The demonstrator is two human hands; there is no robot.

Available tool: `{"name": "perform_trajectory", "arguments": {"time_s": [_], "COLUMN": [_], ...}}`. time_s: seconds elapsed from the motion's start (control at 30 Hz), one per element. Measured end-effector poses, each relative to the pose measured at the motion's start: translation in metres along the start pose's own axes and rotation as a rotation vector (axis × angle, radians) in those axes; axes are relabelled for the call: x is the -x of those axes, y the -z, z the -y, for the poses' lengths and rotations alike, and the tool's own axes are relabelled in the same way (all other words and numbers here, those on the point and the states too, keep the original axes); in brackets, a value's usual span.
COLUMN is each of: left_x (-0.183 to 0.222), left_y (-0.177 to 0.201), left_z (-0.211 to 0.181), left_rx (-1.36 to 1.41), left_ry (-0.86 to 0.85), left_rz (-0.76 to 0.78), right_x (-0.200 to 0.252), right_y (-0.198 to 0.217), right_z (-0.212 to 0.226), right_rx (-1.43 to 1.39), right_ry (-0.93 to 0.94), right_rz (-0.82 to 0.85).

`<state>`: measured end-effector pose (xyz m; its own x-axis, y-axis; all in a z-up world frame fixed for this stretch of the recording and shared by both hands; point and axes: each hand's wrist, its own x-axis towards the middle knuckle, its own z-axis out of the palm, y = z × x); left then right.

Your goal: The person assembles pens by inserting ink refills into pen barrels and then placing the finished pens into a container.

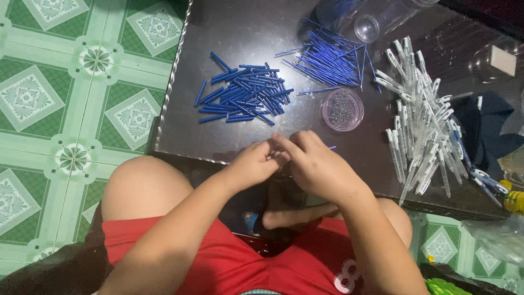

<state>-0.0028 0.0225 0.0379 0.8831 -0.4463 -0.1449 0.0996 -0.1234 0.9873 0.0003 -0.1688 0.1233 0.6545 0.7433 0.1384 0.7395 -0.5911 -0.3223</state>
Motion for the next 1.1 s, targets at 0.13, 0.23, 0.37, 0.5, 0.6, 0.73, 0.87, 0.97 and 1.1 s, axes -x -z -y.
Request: {"name": "perform_trajectory", "arguments": {"time_s": [0.13, 0.23, 0.37, 0.5, 0.6, 0.73, 0.87, 0.97, 1.1], "left_x": [0.002, -0.009, -0.031, -0.043, -0.041, -0.036, -0.03, -0.029, -0.029], "left_y": [0.01, 0.0, -0.007, -0.001, -0.001, 0.0, 0.0, 0.0, -0.001], "left_z": [-0.034, 0.013, 0.07, 0.065, 0.073, 0.049, 0.042, 0.042, 0.057], "left_rx": [-0.168, -0.093, 0.079, 0.504, 0.504, 0.548, 0.588, 0.553, 0.39], "left_ry": [0.052, 0.116, 0.263, 0.262, 0.224, 0.163, 0.158, 0.179, 0.177], "left_rz": [0.076, 0.0, -0.172, -0.401, -0.435, -0.367, -0.361, -0.364, -0.244], "right_x": [-0.008, -0.017, -0.019, -0.007, -0.022, -0.032, -0.022, -0.016, 0.001], "right_y": [-0.001, -0.009, -0.025, -0.096, -0.144, -0.129, -0.143, -0.139, -0.129], "right_z": [0.01, 0.014, -0.005, -0.057, -0.069, -0.057, -0.063, -0.063, -0.053], "right_rx": [-0.023, -0.086, 0.105, -0.048, 0.084, 0.165, 0.198, 0.031, -0.767], "right_ry": [0.019, 0.047, -0.033, -0.499, -0.576, -0.445, -0.398, -0.542, -1.003], "right_rz": [-0.01, 0.019, -0.15, -0.479, -0.375, -0.454, -0.446, -0.461, -0.66]}}
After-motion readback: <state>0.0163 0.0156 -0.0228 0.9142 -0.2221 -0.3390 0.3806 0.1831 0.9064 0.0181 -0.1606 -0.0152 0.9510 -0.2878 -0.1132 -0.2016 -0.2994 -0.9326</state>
